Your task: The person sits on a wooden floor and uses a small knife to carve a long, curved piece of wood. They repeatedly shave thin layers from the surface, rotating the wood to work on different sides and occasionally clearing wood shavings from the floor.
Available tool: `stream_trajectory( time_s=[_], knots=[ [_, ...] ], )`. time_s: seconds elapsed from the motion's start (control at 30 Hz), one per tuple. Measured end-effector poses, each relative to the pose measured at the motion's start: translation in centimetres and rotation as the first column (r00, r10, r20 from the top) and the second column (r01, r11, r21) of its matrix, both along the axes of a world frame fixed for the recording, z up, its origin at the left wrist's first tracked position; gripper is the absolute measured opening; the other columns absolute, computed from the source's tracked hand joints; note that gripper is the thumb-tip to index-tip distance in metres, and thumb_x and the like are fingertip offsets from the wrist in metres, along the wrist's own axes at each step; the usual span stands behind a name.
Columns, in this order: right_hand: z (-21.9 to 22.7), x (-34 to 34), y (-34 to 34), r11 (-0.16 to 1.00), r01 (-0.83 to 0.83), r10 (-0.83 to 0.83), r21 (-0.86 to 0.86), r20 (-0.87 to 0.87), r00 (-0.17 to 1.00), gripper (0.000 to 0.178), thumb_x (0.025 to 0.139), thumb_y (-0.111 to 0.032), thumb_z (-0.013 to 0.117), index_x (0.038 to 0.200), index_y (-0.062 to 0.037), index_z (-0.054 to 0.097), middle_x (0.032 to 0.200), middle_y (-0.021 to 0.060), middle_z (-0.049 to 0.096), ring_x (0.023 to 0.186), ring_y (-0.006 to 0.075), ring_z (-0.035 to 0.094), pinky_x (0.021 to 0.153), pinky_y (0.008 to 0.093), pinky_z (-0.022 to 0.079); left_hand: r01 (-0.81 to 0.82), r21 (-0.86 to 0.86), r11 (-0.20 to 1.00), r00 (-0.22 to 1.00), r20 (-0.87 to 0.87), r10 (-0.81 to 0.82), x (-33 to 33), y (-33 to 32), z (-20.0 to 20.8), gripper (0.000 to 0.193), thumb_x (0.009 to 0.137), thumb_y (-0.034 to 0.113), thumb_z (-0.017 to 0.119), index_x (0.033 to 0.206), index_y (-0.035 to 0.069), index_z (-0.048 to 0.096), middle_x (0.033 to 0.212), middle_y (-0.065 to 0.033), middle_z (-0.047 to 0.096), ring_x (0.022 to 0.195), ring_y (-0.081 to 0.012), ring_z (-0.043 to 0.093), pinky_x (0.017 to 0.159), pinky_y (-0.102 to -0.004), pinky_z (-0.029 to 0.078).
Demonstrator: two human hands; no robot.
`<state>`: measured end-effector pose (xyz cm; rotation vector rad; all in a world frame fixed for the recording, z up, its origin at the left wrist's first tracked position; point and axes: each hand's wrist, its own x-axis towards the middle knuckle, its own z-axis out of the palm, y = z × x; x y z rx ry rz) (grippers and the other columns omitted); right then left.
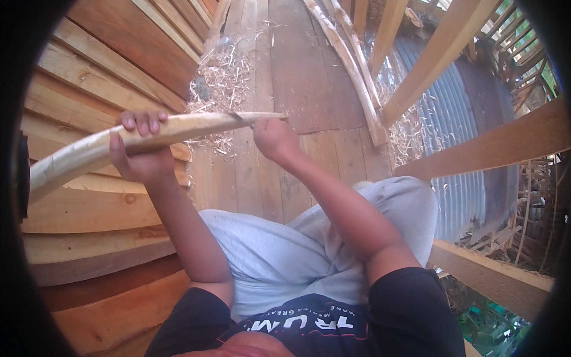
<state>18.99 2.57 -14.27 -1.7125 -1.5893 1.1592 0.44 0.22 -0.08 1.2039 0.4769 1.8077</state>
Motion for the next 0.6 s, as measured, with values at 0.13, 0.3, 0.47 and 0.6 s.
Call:
stream_trajectory(
  time_s=[0.13, 0.3, 0.47, 0.6],
  knots=[
    [-1.1, -0.3, -0.4, 0.993, 0.089, -0.094, 0.084, 0.063, 0.994, 0.046, 0.091, -0.029, 0.035, 0.090, 0.0066, 0.064, 0.098, 0.0297, 0.063, 0.094, 0.0445, 0.061, 0.084, 0.0501, 0.047, -0.161, -0.079, 0.984, 0.987, -0.009, 0.161, -0.2, 0.0, 0.4, 0.026, 0.085, 0.038, 0.053, 0.084, 0.013, 0.046, 0.070, -0.0014, 0.043, 0.070, -0.0170, 0.045, 0.080, -0.0389, 0.039],
    [-15.0, 7.9, 2.7, 0.999, 0.017, -0.003, -0.046, 0.273, 0.962, 0.038, 0.089, -0.026, 0.035, 0.076, 0.0045, 0.052, 0.073, 0.0241, 0.058, 0.065, 0.0369, 0.058, 0.057, 0.0483, 0.043, 0.123, 0.068, 0.990, 0.992, 0.009, -0.124, -0.1, 0.8, -0.1, 0.029, 0.083, 0.037, 0.055, 0.083, 0.010, 0.045, 0.070, -0.0033, 0.044, 0.068, -0.0174, 0.045, 0.075, -0.0366, 0.041],
    [-8.4, 4.5, 2.1, 0.826, 0.157, -0.229, -0.541, -0.069, 0.971, 0.035, 0.093, -0.033, 0.027, 0.070, -0.0069, 0.035, 0.059, 0.0065, 0.034, 0.047, 0.0160, 0.030, 0.041, 0.0370, 0.024, -0.005, 0.013, 1.000, 1.000, -0.018, 0.005, -0.4, 0.1, -0.4, 0.028, 0.084, 0.039, 0.054, 0.085, 0.012, 0.046, 0.070, -0.0018, 0.044, 0.070, -0.0163, 0.046, 0.080, -0.0379, 0.039],
    [-7.5, 5.1, 2.0, 0.866, 0.137, -0.185, -0.481, -0.054, 0.981, 0.037, 0.093, -0.034, 0.026, 0.073, -0.0055, 0.038, 0.059, 0.0079, 0.037, 0.045, 0.0173, 0.032, 0.040, 0.0373, 0.024, 0.008, 0.041, 0.999, 1.000, -0.009, -0.007, -0.4, 0.2, -0.4, 0.029, 0.081, 0.037, 0.056, 0.084, 0.010, 0.045, 0.071, -0.0041, 0.044, 0.068, -0.0177, 0.045, 0.075, -0.0360, 0.040]
  ],
)
